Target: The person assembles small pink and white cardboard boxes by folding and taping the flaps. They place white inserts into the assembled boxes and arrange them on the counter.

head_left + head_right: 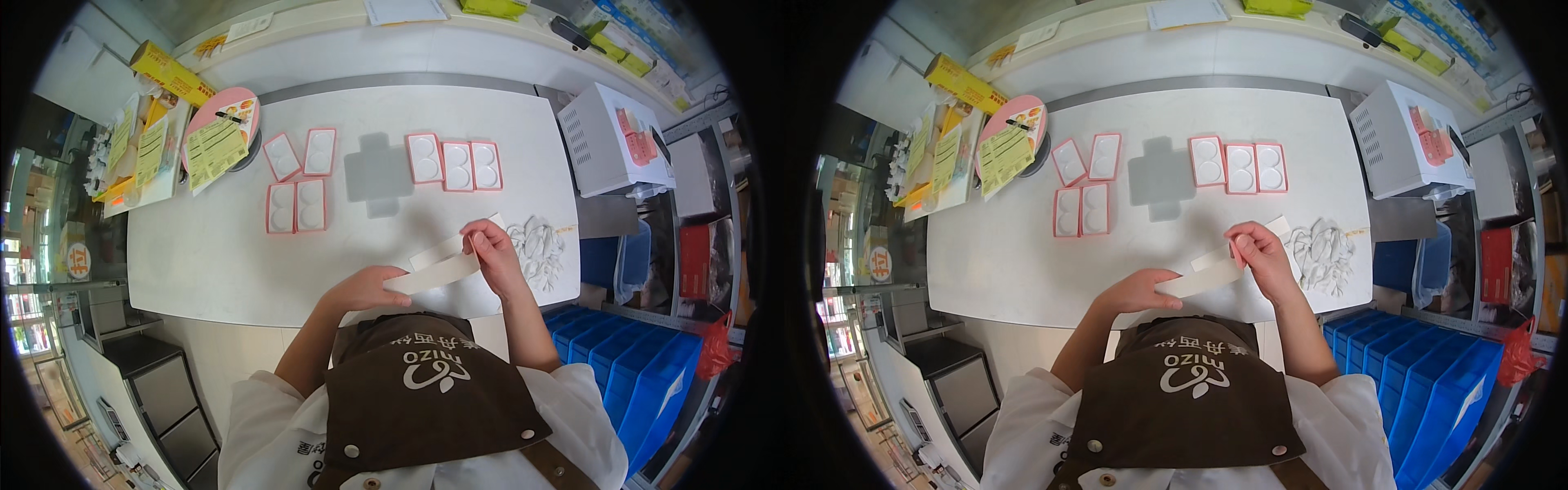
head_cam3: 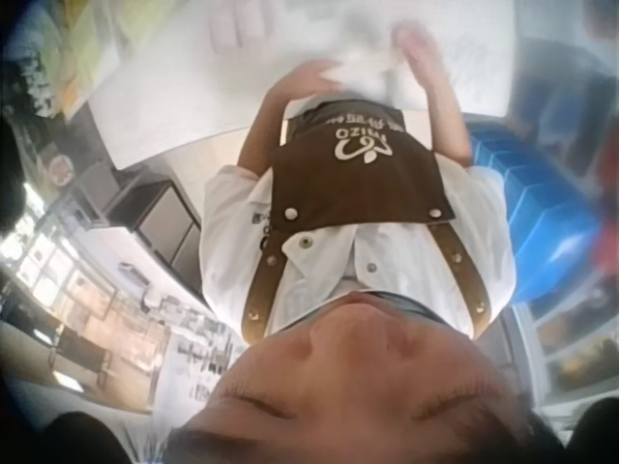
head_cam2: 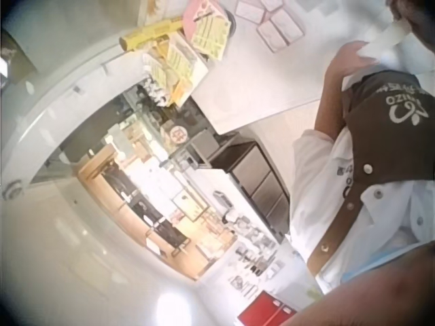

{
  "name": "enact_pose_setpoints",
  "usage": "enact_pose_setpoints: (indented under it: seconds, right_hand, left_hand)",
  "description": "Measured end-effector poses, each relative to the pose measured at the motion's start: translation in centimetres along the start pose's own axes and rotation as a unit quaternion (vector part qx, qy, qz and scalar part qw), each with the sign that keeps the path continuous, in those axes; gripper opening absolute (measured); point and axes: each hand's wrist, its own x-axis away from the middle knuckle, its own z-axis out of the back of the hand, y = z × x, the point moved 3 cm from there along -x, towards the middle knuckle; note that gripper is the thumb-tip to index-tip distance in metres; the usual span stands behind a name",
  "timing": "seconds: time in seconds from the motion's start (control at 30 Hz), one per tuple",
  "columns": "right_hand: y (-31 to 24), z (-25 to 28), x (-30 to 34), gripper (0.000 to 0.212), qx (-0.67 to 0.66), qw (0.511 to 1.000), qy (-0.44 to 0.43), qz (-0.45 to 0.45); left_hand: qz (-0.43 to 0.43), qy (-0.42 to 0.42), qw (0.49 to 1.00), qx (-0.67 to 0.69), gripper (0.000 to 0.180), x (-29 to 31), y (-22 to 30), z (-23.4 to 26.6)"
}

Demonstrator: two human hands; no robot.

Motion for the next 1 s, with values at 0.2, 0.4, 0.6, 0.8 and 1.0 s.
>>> enact_pose_setpoints:
  seconds: [0.2, 0.4, 0.6, 0.8, 1.0]
  right_hand:
    - [-0.7, -1.3, 0.5, 0.020, 0.055, 0.998, -0.012, 0.013]
    - [-0.7, -3.1, 0.5, 0.014, 0.082, 0.994, -0.052, -0.039]
    - [-1.1, -6.3, 0.8, 0.018, 0.153, 0.986, -0.039, -0.055]
    - [-2.2, -8.9, 1.0, 0.025, 0.116, 0.991, -0.026, -0.055]
    - [-4.0, -9.7, 1.5, 0.030, 0.065, 0.997, -0.029, -0.037]
  left_hand:
    - [0.028, 0.036, 0.999, 0.017, 0.033, 0.8, -3.7, 1.8]
    - [0.047, 0.302, 0.920, 0.245, 0.025, 1.5, -7.6, 4.3]
    - [0.027, 0.366, 0.924, 0.107, 0.026, 2.4, -1.7, 3.7]
    - [-0.112, 0.388, 0.900, 0.164, 0.025, 3.7, 5.7, 1.7]
    - [-0.270, 0.403, 0.868, 0.101, 0.022, 5.7, 9.9, 0.6]
